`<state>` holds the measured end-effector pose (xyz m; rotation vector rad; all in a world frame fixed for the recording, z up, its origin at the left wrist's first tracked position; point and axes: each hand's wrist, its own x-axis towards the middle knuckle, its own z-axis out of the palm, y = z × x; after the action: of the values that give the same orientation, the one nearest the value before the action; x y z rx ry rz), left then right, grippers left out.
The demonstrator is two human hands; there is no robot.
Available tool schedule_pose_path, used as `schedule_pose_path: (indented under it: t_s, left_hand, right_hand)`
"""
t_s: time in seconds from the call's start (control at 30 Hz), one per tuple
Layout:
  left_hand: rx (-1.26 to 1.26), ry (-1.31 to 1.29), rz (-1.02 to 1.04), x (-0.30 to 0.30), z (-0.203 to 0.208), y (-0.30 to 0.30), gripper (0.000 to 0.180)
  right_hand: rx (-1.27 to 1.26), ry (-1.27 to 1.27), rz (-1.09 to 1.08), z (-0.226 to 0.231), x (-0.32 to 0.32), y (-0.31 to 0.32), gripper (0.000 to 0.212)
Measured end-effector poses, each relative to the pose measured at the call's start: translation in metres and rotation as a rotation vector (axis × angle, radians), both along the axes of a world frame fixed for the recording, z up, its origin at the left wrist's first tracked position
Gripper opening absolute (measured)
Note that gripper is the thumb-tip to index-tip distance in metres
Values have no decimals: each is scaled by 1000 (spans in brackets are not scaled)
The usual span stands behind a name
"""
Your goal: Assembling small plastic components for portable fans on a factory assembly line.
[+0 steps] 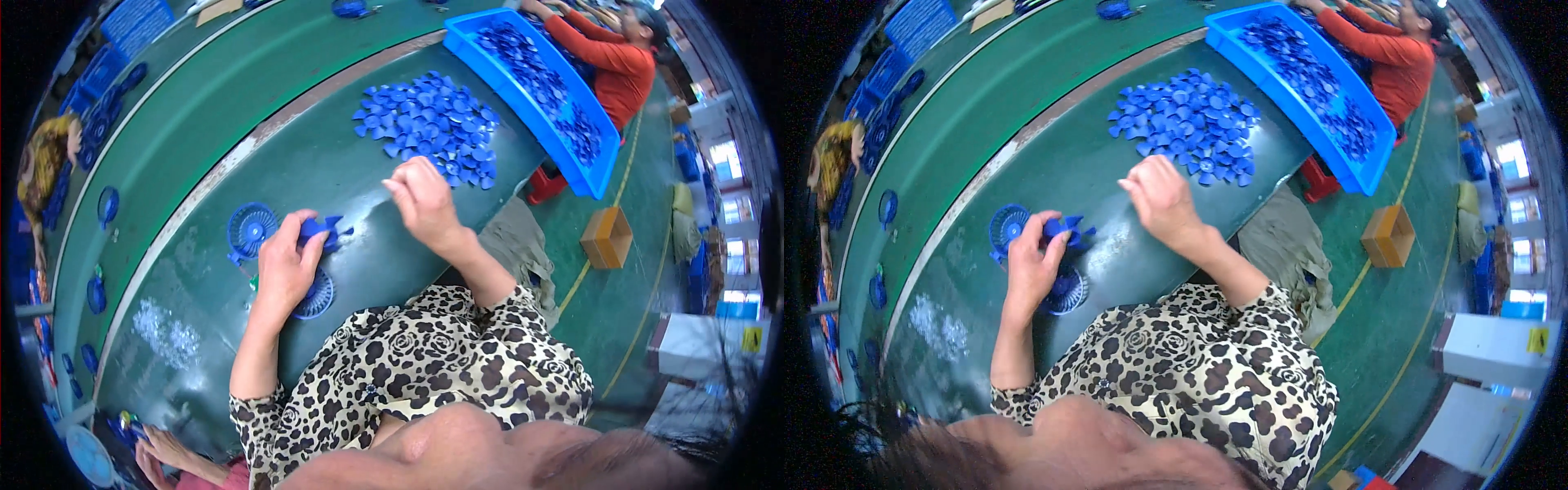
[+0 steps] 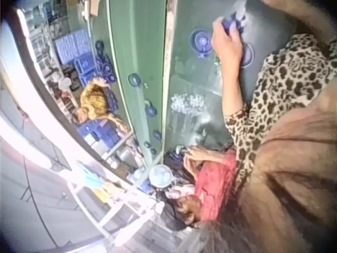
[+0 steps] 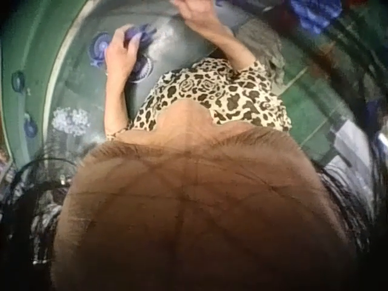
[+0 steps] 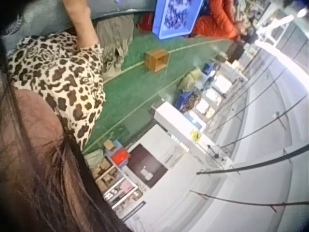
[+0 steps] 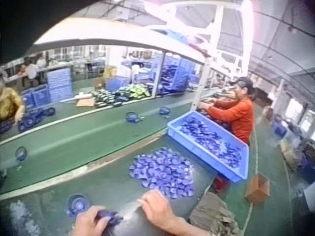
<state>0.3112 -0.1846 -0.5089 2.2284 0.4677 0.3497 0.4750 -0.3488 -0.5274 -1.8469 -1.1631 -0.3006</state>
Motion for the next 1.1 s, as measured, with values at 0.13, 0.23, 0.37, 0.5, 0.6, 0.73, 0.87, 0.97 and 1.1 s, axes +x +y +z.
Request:
schedule_pose_path:
  t_s: [0.13, 0.23, 0.37, 0.5, 0.6, 0.73, 0.87, 0.97, 1.1]
  left_hand:
    - [-103, -118, 31, -4, -2, 14, 21]
    - [85, -294, -4, -2, -7, 15, 21]
    - [401, -492, -60, 2, -8, 21, 28]
    - [488, -603, -106, 4, -10, 20, 30]
    - [448, -630, -163, -7, -12, 20, 29]
    - [421, -506, -216, -23, -16, 7, 18]
    - [305, -290, -302, -62, 14, 7, 49]
    - [352, -251, -37, -98, 15, 15, 46]
    - [475, -128, 367, -102, -12, 29, 38]
  right_hand:
    - [-377, -10, 73, -7, -1, -15, 16]
    - [-211, -91, 72, -8, 2, -16, 9]
    - [-184, 421, 170, 8, -17, -4, 11]
    - [-117, 688, 295, 14, -29, 19, 13]
    - [-65, 977, 418, 23, -44, 36, 27]
    - [-174, 1234, 395, 20, -62, 37, 35]
    - [-173, 1135, 308, 13, -67, 31, 32]
    - [-270, 753, 363, -1, -70, 24, 27]
    - [-400, 5, 338, -7, -68, -24, 21]
